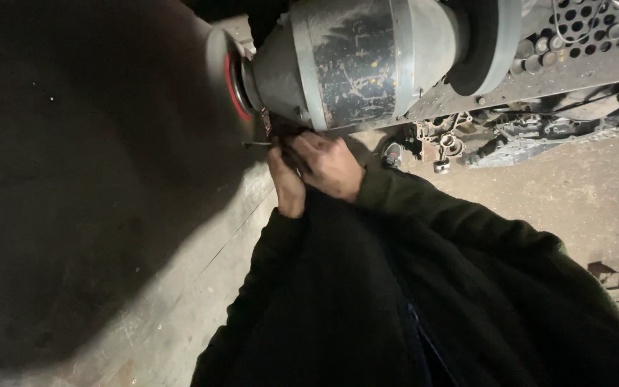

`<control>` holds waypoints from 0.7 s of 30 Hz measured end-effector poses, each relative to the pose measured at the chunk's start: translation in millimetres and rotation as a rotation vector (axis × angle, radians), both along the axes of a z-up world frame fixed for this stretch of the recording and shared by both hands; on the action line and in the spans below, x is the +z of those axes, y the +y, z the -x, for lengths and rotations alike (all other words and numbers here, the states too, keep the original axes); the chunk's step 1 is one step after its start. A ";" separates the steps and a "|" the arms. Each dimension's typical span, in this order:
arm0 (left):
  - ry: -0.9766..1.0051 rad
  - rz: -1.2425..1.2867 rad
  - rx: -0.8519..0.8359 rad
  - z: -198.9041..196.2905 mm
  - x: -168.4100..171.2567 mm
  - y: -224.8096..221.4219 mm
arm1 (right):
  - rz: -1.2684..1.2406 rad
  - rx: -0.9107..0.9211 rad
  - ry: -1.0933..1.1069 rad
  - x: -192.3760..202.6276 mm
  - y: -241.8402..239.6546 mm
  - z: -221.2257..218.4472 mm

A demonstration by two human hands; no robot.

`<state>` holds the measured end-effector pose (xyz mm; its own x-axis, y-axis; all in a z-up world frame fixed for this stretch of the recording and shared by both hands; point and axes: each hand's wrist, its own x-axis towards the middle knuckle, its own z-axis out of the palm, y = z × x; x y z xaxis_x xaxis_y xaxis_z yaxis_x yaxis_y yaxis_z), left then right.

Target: Sharpening or smoothing small metal parts using a bench grinder at a workshop bench.

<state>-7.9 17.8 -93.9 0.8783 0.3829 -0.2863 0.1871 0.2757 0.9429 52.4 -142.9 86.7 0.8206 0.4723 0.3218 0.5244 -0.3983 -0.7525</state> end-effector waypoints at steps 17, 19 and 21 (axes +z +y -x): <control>-0.070 -0.105 0.026 -16.0 26.8 -6.9 | -0.068 -0.056 0.057 16.6 1.5 -5.4; -0.071 -0.179 0.013 -17.7 37.6 -8.8 | -0.065 -0.056 0.052 19.6 2.1 -6.2; -0.041 -0.169 0.011 -20.6 48.4 -10.3 | -0.102 -0.056 0.029 19.4 3.4 -6.8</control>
<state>12.7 7.5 -45.6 0.8834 0.4324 -0.1808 0.1450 0.1147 0.9828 59.2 -139.5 106.1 0.8542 0.3918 0.3419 0.4813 -0.3470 -0.8049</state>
